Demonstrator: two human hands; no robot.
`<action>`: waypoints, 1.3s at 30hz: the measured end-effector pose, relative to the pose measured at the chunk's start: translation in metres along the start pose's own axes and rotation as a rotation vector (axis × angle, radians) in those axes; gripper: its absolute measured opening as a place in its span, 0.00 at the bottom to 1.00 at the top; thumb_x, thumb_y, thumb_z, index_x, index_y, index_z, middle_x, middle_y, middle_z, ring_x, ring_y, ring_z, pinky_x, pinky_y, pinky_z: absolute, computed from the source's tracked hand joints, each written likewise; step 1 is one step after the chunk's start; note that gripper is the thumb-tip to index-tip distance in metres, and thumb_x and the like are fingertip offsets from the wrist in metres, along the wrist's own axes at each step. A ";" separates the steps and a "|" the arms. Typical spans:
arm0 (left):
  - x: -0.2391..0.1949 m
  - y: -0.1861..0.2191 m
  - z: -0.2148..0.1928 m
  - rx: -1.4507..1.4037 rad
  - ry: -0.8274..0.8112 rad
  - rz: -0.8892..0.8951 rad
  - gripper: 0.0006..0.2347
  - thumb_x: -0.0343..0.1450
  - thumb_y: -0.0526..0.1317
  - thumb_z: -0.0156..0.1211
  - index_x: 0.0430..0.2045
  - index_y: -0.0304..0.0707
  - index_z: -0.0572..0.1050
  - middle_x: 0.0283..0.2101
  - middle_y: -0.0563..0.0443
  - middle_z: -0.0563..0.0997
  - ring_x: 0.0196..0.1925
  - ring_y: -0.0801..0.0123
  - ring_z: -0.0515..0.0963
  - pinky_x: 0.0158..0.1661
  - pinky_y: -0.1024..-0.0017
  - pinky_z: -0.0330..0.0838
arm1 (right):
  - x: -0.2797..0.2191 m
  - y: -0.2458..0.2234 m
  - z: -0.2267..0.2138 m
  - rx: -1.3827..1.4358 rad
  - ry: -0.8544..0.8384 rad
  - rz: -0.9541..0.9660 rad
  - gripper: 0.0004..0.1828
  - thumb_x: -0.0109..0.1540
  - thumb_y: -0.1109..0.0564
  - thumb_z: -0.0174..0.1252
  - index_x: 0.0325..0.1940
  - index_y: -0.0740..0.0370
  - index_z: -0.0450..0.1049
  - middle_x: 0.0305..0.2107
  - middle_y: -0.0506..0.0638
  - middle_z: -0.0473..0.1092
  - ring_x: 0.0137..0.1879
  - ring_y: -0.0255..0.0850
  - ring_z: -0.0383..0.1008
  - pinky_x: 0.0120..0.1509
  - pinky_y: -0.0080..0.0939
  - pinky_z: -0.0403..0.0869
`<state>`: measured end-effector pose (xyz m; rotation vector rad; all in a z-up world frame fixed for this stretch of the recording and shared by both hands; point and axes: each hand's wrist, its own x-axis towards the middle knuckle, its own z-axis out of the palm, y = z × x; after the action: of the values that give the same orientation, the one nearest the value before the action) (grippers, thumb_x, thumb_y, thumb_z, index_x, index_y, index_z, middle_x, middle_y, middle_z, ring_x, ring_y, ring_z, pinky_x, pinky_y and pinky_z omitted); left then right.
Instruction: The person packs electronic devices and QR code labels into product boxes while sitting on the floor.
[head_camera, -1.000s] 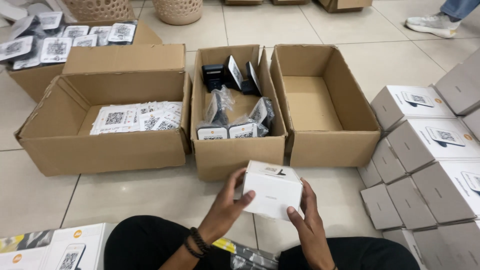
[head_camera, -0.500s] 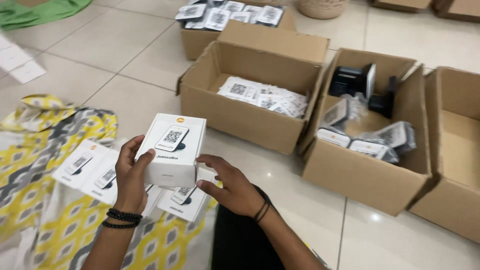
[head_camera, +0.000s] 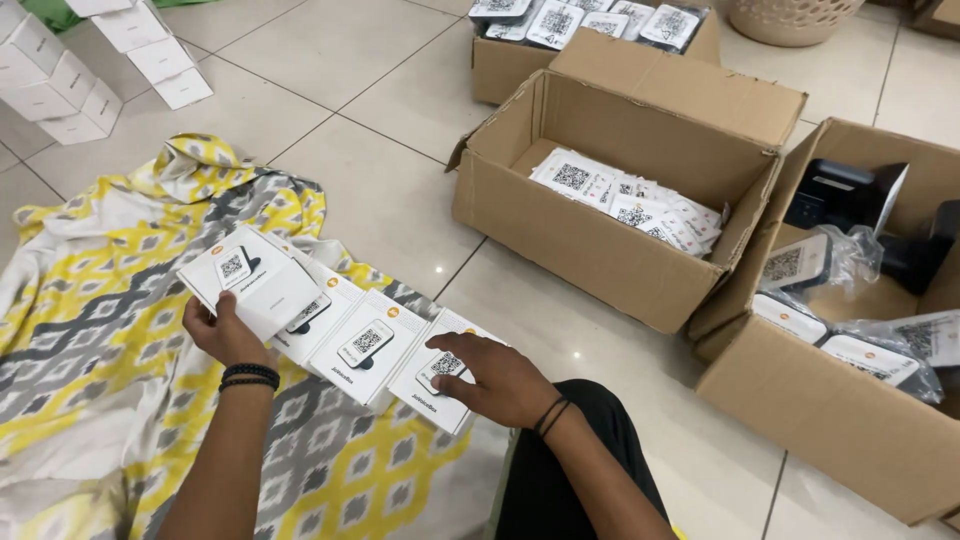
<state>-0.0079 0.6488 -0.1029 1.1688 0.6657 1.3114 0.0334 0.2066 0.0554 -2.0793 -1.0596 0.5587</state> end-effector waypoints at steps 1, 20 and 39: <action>0.004 0.001 0.001 0.003 0.008 0.002 0.23 0.75 0.35 0.62 0.63 0.33 0.62 0.60 0.47 0.70 0.60 0.64 0.73 0.63 0.67 0.70 | 0.004 -0.005 0.002 0.000 -0.007 -0.005 0.30 0.66 0.40 0.53 0.69 0.52 0.65 0.59 0.58 0.70 0.62 0.54 0.71 0.65 0.49 0.70; 0.052 0.011 -0.019 0.939 -0.012 0.107 0.13 0.81 0.46 0.57 0.53 0.38 0.77 0.53 0.46 0.79 0.57 0.54 0.76 0.58 0.59 0.69 | -0.003 0.001 0.026 -0.213 -0.184 -0.004 0.30 0.65 0.43 0.54 0.70 0.53 0.63 0.62 0.55 0.67 0.65 0.52 0.67 0.63 0.51 0.70; -0.059 0.097 0.083 1.087 -0.590 0.900 0.16 0.72 0.39 0.61 0.54 0.37 0.76 0.61 0.43 0.75 0.66 0.50 0.70 0.62 0.50 0.63 | -0.019 -0.016 0.012 -0.138 0.316 -0.162 0.19 0.65 0.51 0.56 0.58 0.58 0.74 0.54 0.54 0.74 0.60 0.52 0.73 0.58 0.50 0.74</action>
<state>0.0187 0.5562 0.0005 2.8431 0.3751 1.1511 0.0061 0.2022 0.0607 -2.0880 -1.0891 0.0739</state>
